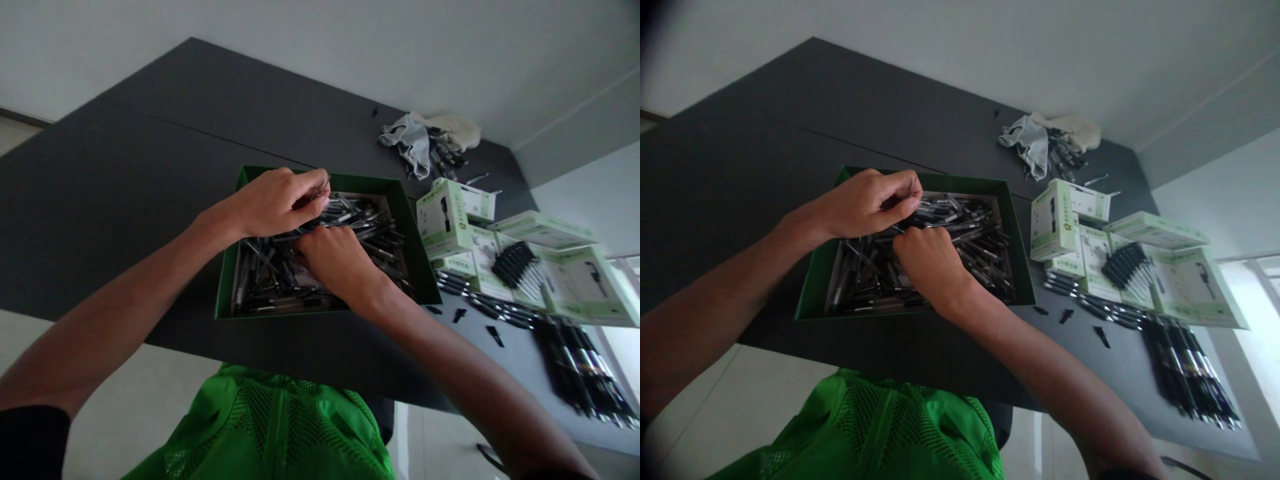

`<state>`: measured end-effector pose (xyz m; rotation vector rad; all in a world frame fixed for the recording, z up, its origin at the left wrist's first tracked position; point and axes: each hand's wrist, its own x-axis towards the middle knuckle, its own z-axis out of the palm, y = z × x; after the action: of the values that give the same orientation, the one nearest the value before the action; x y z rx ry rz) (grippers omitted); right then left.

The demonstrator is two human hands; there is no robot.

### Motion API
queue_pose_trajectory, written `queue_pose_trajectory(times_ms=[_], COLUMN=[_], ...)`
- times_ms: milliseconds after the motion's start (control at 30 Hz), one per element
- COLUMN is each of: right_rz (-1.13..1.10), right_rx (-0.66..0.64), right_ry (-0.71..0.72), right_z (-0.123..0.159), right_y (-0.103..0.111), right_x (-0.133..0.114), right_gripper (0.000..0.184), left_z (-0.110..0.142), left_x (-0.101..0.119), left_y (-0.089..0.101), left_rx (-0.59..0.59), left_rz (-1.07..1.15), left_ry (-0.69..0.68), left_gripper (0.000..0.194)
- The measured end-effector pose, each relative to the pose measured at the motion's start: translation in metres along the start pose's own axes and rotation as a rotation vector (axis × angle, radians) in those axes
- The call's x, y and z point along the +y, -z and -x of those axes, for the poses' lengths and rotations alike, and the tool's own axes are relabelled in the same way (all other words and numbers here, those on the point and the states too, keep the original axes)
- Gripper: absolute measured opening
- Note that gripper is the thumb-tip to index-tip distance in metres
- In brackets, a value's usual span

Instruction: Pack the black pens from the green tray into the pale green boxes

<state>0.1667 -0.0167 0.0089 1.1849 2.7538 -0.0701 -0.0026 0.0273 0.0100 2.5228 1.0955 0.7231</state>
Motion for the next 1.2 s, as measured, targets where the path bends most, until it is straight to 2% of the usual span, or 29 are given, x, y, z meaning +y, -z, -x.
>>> queue_pose_trajectory(times_ms=[200,400,933,1200], right_rz=[0.010,-0.001,-0.078,-0.013], right_rx=[0.001,0.012,0.009,0.019], right_ry=[0.015,-0.065,-0.096,-0.114], right_z=[-0.005,-0.009,-0.006,-0.009], right_y=[-0.003,0.000,-0.003,0.003], right_x=[-0.005,-0.011,-0.007,-0.026], right_gripper=[0.031,0.030,0.030,0.030], left_z=[0.000,0.000,0.000,0.000], left_x=[-0.001,-0.002,-0.001,-0.004], left_y=[0.001,0.001,0.003,0.003], left_rx=[0.011,0.013,-0.034,-0.023], left_rz=[0.021,0.039,0.068,0.069], left_ry=[-0.004,0.006,0.043,0.031], left_gripper=[0.026,0.027,0.027,0.025])
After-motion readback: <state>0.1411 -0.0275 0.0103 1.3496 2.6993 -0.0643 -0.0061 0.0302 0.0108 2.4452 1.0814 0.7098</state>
